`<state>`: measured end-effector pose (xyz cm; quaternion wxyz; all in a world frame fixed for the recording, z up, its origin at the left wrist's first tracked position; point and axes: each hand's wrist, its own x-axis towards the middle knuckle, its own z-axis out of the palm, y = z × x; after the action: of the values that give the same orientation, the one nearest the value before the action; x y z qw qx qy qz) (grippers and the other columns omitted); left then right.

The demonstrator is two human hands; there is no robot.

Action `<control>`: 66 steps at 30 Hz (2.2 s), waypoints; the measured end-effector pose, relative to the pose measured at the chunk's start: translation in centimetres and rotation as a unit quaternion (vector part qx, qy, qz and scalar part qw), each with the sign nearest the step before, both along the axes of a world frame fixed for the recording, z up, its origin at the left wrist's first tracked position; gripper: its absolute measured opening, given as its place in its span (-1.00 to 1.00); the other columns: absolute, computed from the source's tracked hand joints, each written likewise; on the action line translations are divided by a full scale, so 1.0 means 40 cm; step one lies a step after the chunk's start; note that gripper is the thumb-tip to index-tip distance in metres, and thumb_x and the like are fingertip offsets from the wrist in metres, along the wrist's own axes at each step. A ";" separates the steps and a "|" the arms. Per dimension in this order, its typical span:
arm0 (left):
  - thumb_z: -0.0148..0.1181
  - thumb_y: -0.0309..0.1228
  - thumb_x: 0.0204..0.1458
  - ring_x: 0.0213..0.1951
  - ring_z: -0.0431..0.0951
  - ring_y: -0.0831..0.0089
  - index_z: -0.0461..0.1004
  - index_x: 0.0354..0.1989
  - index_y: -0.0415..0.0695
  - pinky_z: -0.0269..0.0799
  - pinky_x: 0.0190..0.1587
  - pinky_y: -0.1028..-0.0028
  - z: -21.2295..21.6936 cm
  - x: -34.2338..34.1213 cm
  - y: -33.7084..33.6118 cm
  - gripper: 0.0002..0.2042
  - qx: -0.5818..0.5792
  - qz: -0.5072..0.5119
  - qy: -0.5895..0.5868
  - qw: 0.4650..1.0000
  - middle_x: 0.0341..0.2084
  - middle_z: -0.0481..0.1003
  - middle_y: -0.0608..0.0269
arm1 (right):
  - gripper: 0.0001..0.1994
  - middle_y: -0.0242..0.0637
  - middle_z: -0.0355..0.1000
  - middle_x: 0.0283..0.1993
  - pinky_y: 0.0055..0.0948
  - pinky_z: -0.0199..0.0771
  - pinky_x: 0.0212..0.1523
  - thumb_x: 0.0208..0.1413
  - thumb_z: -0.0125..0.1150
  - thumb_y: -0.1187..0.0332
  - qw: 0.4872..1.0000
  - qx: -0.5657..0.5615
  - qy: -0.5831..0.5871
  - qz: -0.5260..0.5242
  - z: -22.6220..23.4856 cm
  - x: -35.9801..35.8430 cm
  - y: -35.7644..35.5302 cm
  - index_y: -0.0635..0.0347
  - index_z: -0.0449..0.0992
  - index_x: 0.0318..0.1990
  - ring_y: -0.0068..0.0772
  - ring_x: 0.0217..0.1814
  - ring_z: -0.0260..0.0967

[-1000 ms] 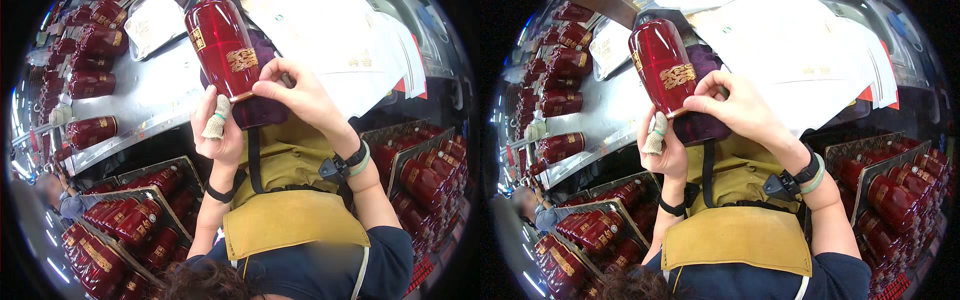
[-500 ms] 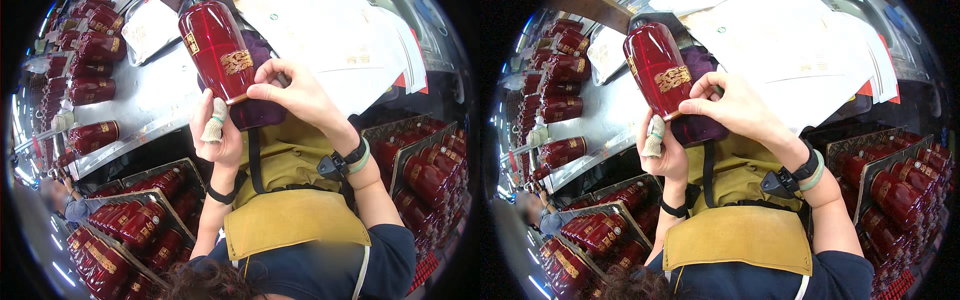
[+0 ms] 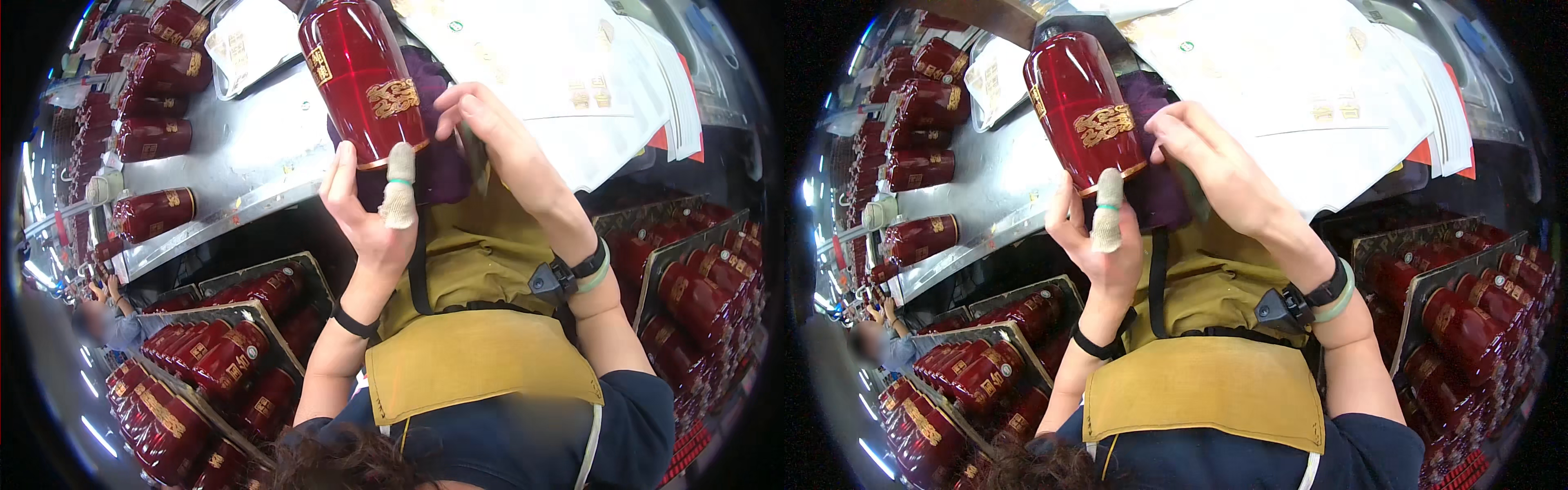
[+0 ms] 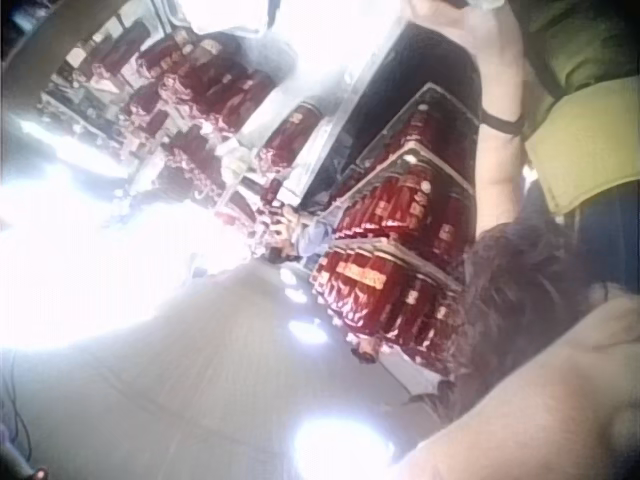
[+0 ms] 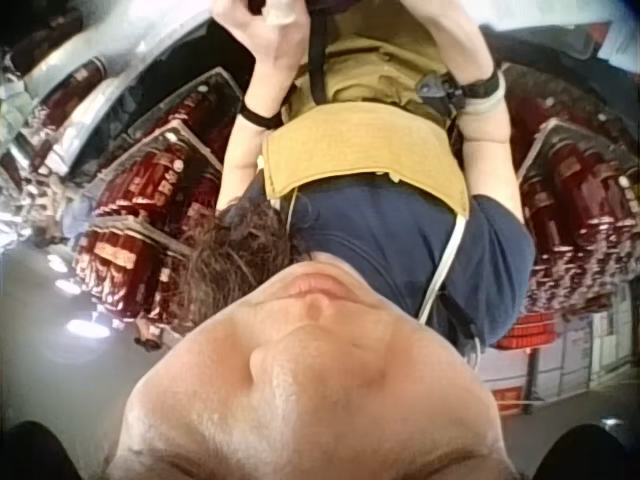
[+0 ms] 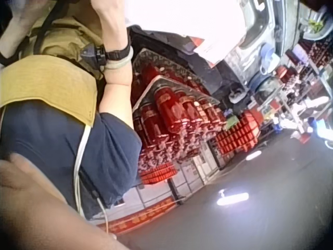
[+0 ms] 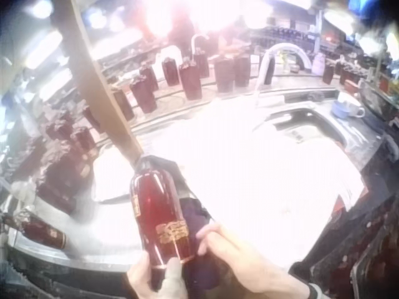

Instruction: Manually applying decorative labels and neck bands to glass liquor bottles.

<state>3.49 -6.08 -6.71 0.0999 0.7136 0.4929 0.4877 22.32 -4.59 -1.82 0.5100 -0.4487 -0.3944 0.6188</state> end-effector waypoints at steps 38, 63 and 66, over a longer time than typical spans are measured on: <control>0.45 -0.66 -0.10 0.17 0.54 0.11 0.57 0.10 -0.30 0.40 0.26 0.19 0.072 -0.049 0.046 -0.51 -0.013 0.012 -0.018 1.000 0.10 0.54 0.01 | -0.91 -0.17 0.57 -0.29 -0.40 0.52 -0.15 0.21 0.27 0.52 0.957 0.124 -0.193 -0.179 -0.005 -0.092 -0.037 0.37 0.58 -0.21 -0.39 -0.24 0.53; 0.47 -0.59 -0.06 0.23 0.50 0.05 0.49 0.18 -0.37 0.27 0.37 0.15 0.073 -0.082 0.052 -0.45 -0.067 -0.004 0.037 0.997 0.13 0.53 -0.07 | -0.92 -0.18 0.57 -0.30 -0.42 0.53 -0.16 0.20 0.28 0.52 0.950 0.113 -0.228 -0.182 0.016 -0.079 -0.038 0.38 0.57 -0.23 -0.40 -0.24 0.56; 0.47 -0.58 -0.07 0.34 0.36 0.07 0.33 0.32 -0.36 0.16 0.44 0.12 0.086 -0.091 0.051 -0.30 -0.111 -0.051 0.006 0.993 0.27 0.40 -0.11 | -0.92 -0.22 0.56 -0.31 -0.47 0.50 -0.26 0.19 0.30 0.51 0.969 0.111 -0.146 -0.168 0.028 -0.098 -0.047 0.36 0.58 -0.23 -0.46 -0.27 0.55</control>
<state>-0.14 -4.04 -3.26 0.2000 0.7253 0.5078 0.4197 18.41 -6.47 -0.70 0.5907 -0.5345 -0.4494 0.4043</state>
